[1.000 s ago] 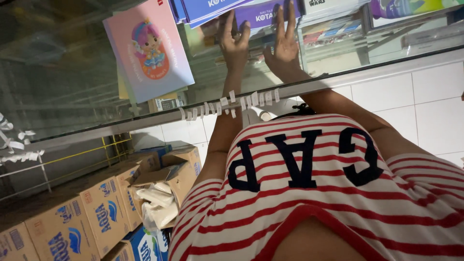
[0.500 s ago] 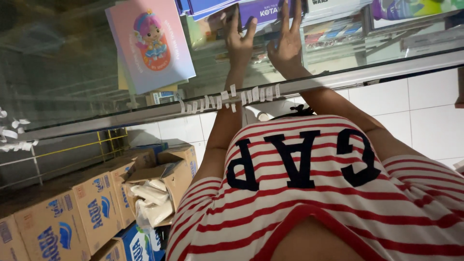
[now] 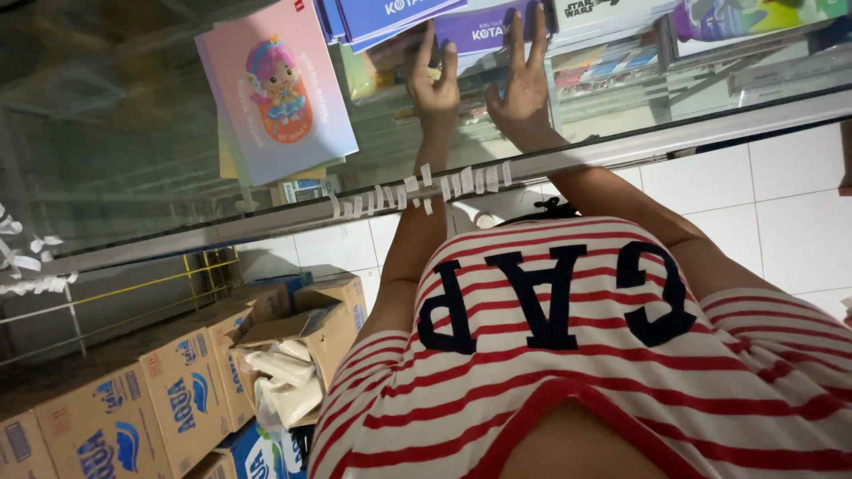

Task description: Cleaning and organizing various notebooks on a glass display counter using a cloth.

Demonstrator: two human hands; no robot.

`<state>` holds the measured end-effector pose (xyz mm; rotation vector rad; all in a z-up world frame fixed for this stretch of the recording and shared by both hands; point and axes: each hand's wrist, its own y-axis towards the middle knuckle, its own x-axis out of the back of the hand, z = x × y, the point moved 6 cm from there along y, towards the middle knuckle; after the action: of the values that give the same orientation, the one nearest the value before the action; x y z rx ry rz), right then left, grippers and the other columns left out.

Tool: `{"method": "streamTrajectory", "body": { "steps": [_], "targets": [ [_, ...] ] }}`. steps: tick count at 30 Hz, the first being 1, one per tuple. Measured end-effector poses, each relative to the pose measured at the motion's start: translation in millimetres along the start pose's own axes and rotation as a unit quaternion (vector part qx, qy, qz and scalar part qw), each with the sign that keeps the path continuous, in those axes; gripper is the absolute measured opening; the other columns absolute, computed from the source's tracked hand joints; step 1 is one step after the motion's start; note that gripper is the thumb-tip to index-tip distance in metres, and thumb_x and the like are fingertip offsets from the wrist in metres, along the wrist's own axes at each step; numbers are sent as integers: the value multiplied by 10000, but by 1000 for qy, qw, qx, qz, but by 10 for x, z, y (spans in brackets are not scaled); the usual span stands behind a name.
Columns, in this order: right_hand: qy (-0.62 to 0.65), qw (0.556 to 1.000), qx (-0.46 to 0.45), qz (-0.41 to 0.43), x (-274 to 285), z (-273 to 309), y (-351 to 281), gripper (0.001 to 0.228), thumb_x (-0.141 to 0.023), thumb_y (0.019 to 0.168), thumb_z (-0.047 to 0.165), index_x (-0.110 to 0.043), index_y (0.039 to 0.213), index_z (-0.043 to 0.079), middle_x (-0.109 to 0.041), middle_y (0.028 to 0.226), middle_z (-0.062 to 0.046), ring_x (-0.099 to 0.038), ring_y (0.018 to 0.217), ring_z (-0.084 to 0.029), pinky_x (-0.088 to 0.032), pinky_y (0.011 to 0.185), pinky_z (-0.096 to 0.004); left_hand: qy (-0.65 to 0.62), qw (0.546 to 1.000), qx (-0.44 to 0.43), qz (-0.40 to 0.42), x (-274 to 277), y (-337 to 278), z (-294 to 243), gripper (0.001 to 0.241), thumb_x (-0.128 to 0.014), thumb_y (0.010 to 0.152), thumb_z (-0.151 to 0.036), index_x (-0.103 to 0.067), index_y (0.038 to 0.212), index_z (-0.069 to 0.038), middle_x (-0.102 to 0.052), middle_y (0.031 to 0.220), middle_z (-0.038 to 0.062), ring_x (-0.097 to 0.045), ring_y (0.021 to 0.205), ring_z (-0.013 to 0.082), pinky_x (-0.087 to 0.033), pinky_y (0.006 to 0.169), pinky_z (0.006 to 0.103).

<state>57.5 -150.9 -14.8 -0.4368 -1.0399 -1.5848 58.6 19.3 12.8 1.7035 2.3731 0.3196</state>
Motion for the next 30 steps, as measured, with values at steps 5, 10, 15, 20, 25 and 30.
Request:
{"method": "streamTrajectory", "body": {
  "steps": [5,10,15,20,25,30],
  "targets": [
    [-16,987,44,-153,-486,-396,34,1109,-558,827,64,47,1713,342,27,1766,-201,-628,725,102,-324,459,-136,-47,997,31,-47,14,34,132,481,-754,988,-262,-610,1445,-215,-692,917,-65,-394,590,60,-349,480,219],
    [58,998,-7,11,307,243,-11,1083,-562,867,22,63,1717,265,42,1780,-170,-787,1091,-230,-485,537,-229,-57,996,48,-44,32,53,99,503,-751,969,-205,-592,1441,-131,-792,1113,98,-722,829,147,-604,703,266],
    [27,999,11,-38,69,60,20,986,-545,946,221,65,1720,261,2,1784,-188,-811,1108,-173,-413,510,-208,-32,999,34,-25,64,97,181,503,-755,974,-224,-598,1446,-148,-750,910,-25,-634,768,78,-532,690,245],
    [43,999,-13,16,308,241,26,1074,-502,837,4,43,1723,274,66,1781,-169,-785,1183,-279,-421,499,-225,261,963,-51,40,129,112,288,675,-765,953,-458,-459,1542,-331,-486,1509,82,-493,1377,262,-499,1149,418],
    [-105,985,19,-137,-366,-386,-70,1070,-462,906,-186,38,1708,315,11,1763,-134,-665,867,-48,-376,490,-172,316,945,-25,78,55,52,360,639,-511,1043,-558,-307,1602,-326,-312,1650,129,-411,1481,353,-590,1116,453],
    [-338,904,92,-245,332,511,-386,727,-662,1072,-94,-319,1620,238,-402,1637,-53,-757,1271,93,-411,575,-26,464,851,-244,-8,-18,-79,349,739,-628,1082,-383,-194,1654,-207,-361,1634,185,-455,1510,329,-520,1259,421]
  ]
}}
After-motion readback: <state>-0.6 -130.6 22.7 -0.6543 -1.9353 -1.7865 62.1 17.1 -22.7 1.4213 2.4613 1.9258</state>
